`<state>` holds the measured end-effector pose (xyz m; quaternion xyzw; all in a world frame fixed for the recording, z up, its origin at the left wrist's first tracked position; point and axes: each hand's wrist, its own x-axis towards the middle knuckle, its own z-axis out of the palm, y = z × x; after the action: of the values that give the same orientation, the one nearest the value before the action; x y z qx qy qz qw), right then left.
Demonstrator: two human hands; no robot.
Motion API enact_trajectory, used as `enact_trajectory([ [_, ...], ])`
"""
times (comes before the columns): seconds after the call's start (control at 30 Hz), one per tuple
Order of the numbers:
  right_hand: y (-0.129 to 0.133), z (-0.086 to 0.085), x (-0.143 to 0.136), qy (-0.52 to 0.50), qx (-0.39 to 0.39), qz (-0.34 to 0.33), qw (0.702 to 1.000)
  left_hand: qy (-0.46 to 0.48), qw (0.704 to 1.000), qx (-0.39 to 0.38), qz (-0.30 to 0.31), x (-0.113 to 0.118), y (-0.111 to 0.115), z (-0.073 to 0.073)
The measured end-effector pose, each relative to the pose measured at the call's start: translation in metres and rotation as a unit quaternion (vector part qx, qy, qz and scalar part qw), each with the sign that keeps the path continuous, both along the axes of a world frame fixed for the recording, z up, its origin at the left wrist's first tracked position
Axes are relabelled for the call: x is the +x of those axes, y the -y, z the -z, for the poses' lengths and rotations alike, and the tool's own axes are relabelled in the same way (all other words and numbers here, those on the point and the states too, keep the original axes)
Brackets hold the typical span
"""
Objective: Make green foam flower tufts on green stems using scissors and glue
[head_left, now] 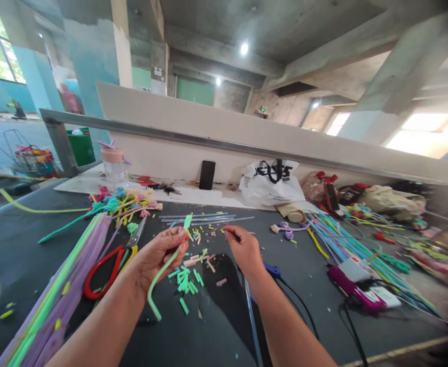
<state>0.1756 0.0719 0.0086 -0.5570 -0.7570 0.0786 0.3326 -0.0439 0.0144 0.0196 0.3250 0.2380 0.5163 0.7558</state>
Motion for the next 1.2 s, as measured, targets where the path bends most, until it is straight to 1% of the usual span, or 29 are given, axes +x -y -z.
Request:
enact_trajectory([
  [0.1, 0.01, -0.02, 0.02, 0.064, -0.017, 0.023, 0.998, -0.011, 1.0, 0.004, 0.025, 0.006, -0.002, 0.007],
  [0.17, 0.017, -0.026, 0.038, 0.115, -0.052, 0.034, 0.991, -0.009, 0.999, 0.008, 0.037, 0.008, -0.002, 0.011],
  [0.23, 0.022, -0.024, 0.056, 0.163, -0.095, 0.052, 0.981, -0.011, 0.999, 0.01, 0.044, 0.01, -0.002, 0.013],
  [0.33, 0.029, -0.011, 0.072, 0.215, -0.15, 0.069, 0.963, -0.02, 0.999, 0.003, 0.05, 0.013, -0.001, 0.012],
  [0.4, 0.032, -0.002, 0.075, 0.232, -0.168, 0.069, 0.956, -0.023, 0.998, -0.002, 0.053, 0.014, 0.0, 0.012],
  [0.47, 0.033, 0.003, 0.073, 0.237, -0.168, 0.068, 0.954, -0.025, 0.998, -0.003, 0.057, 0.015, 0.0, 0.013],
  [0.57, 0.031, 0.003, 0.068, 0.221, -0.15, 0.073, 0.961, -0.033, 0.998, -0.003, 0.051, 0.014, -0.001, 0.015],
  [0.67, 0.025, -0.007, 0.061, 0.169, -0.121, 0.068, 0.976, -0.041, 0.998, 0.003, 0.038, 0.014, -0.003, 0.016],
  [0.77, 0.023, -0.02, 0.047, 0.105, -0.09, 0.031, 0.99, -0.042, 0.999, 0.018, 0.03, 0.016, -0.004, 0.014],
  [0.8, 0.024, -0.023, 0.04, 0.078, -0.084, 0.005, 0.993, -0.042, 0.999, 0.022, 0.021, 0.017, -0.004, 0.014],
  [0.87, 0.028, -0.026, 0.023, -0.014, -0.091, -0.076, 0.993, -0.047, 0.998, 0.026, -0.012, 0.02, -0.004, 0.013],
  [0.9, 0.031, -0.025, 0.013, -0.117, -0.105, -0.145, 0.977, -0.05, 0.998, 0.026, -0.032, 0.022, -0.005, 0.013],
  [0.93, 0.035, -0.023, 0.003, -0.22, -0.127, -0.205, 0.945, -0.054, 0.997, 0.025, -0.052, 0.023, -0.005, 0.012],
  [0.97, 0.038, -0.02, -0.006, -0.297, -0.143, -0.233, 0.915, -0.056, 0.995, 0.025, -0.072, 0.023, -0.006, 0.012],
  [1.0, 0.041, -0.016, -0.014, -0.352, -0.153, -0.24, 0.892, -0.057, 0.994, 0.024, -0.091, 0.023, -0.007, 0.012],
  [1.03, 0.044, -0.012, -0.02, -0.378, -0.166, -0.231, 0.881, -0.055, 0.993, 0.022, -0.106, 0.023, -0.007, 0.012],
  [1.1, 0.048, -0.005, -0.026, -0.402, -0.174, -0.208, 0.875, -0.044, 0.991, 0.018, -0.124, 0.021, -0.009, 0.011],
  [1.2, 0.049, 0.004, -0.022, -0.426, -0.151, -0.197, 0.87, -0.028, 0.992, 0.022, -0.119, 0.02, -0.01, 0.009],
])
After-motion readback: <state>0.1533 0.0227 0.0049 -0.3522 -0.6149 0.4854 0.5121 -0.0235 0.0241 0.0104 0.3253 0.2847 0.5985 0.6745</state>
